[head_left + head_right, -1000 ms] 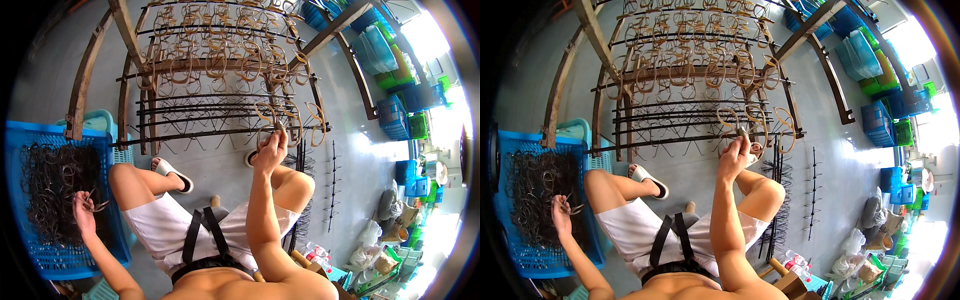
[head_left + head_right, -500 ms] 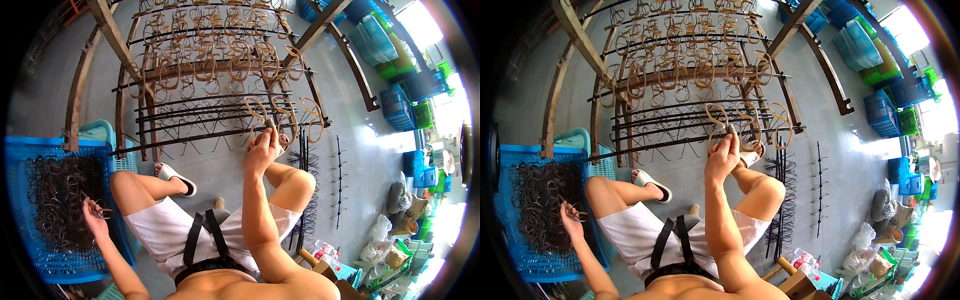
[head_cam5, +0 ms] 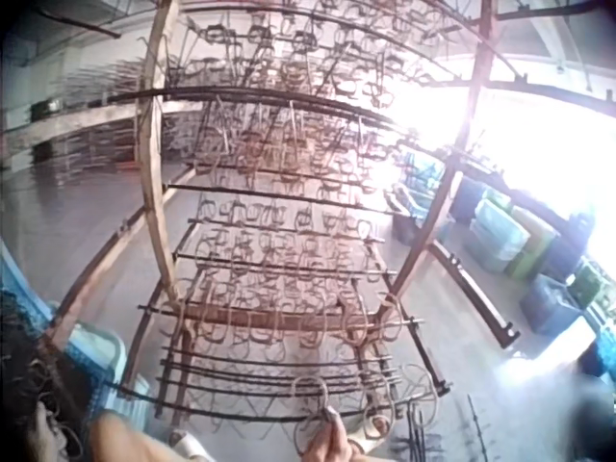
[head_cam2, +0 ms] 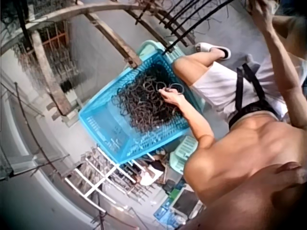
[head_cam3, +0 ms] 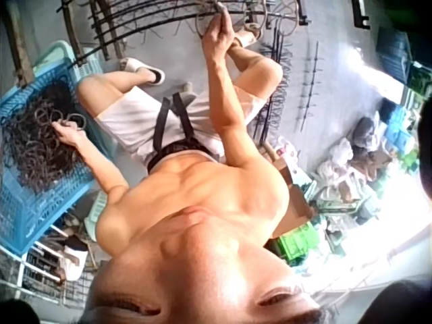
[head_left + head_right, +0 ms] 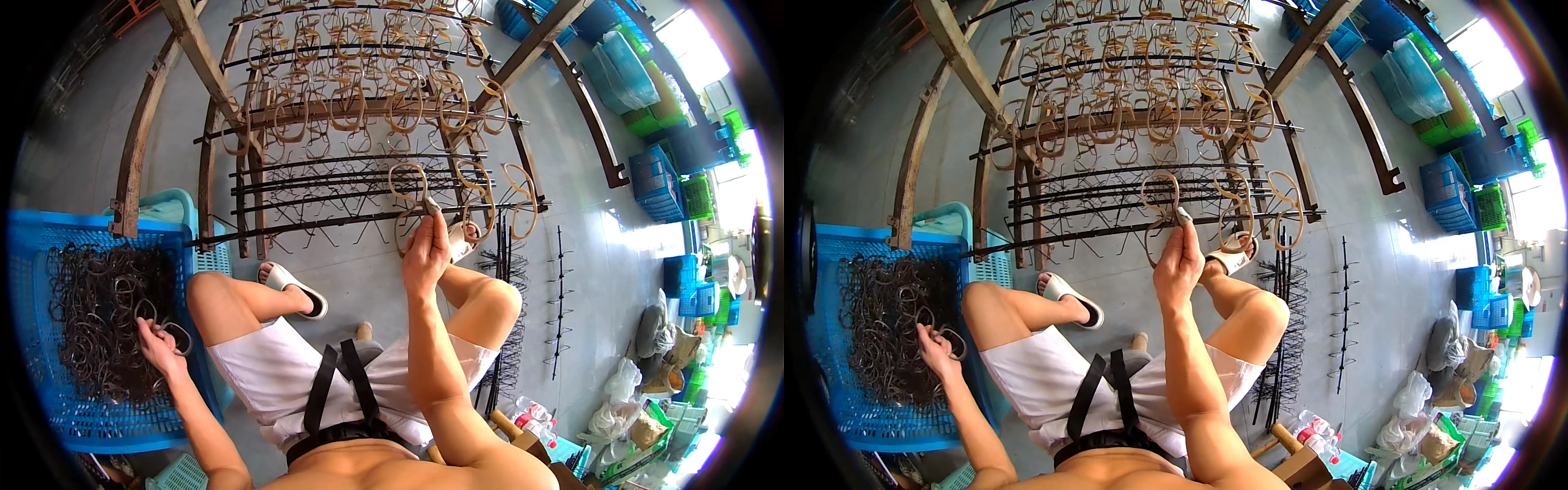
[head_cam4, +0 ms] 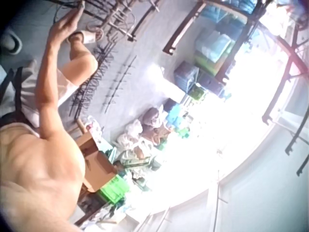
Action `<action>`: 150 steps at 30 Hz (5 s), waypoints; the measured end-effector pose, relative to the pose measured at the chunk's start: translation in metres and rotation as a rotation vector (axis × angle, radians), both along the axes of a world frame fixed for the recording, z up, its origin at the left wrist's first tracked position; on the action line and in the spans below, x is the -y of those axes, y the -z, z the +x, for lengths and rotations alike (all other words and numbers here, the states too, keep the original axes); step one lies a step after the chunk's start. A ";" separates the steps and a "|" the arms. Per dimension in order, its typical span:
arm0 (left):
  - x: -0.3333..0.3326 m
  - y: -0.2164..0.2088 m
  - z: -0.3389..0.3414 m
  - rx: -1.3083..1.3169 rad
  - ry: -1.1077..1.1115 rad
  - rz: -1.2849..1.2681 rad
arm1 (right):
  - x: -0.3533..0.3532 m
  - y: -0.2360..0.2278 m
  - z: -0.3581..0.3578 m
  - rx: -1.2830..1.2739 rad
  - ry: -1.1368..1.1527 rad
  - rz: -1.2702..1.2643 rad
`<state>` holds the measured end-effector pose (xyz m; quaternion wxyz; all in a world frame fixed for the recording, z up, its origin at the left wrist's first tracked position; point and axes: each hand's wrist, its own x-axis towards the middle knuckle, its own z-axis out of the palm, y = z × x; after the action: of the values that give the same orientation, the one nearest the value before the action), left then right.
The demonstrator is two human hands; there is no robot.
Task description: The person sits on the floor and repeatedly picks metal loops from a blue basket, then attaches them to a multi-tiered metal rack. The hands manipulate each loop and hook it onto the rack bars one at a time.
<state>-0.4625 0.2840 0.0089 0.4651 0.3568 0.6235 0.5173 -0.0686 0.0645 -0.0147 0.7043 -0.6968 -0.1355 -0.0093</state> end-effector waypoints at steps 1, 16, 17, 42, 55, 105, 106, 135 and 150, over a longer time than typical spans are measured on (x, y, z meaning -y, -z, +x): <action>0.003 -0.015 0.008 0.045 0.011 0.020 | 0.001 0.005 0.002 0.062 0.012 -0.067; 0.093 -0.083 0.096 0.428 0.913 -0.038 | -0.003 -0.009 0.002 0.203 0.091 -0.242; 0.093 -0.085 0.100 0.436 0.938 -0.043 | -0.005 -0.009 0.001 0.234 0.105 -0.262; 0.117 -0.079 0.142 0.582 1.029 -0.075 | 0.006 -0.013 0.006 -0.046 0.045 -0.104; 0.126 -0.072 0.166 0.550 1.043 -0.115 | 0.023 -0.072 -0.122 -0.245 -0.695 0.108; 0.041 -0.049 0.024 -0.407 0.671 0.095 | -0.062 -0.018 -0.067 -0.190 0.006 0.116; 0.046 -0.054 0.030 -0.325 0.678 0.062 | -0.062 -0.017 -0.067 -0.190 -0.015 0.123; 0.080 -0.069 0.107 0.081 0.823 0.084 | -0.046 -0.010 -0.046 0.205 -0.070 -0.297; 0.059 -0.065 0.107 0.138 1.153 0.320 | -0.001 -0.076 -0.100 -0.188 -1.042 -0.054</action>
<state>-0.3551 0.2252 0.0741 0.6504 0.6688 0.2121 0.2910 -0.1687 0.0655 0.0616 0.6063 -0.5528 -0.4003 0.4081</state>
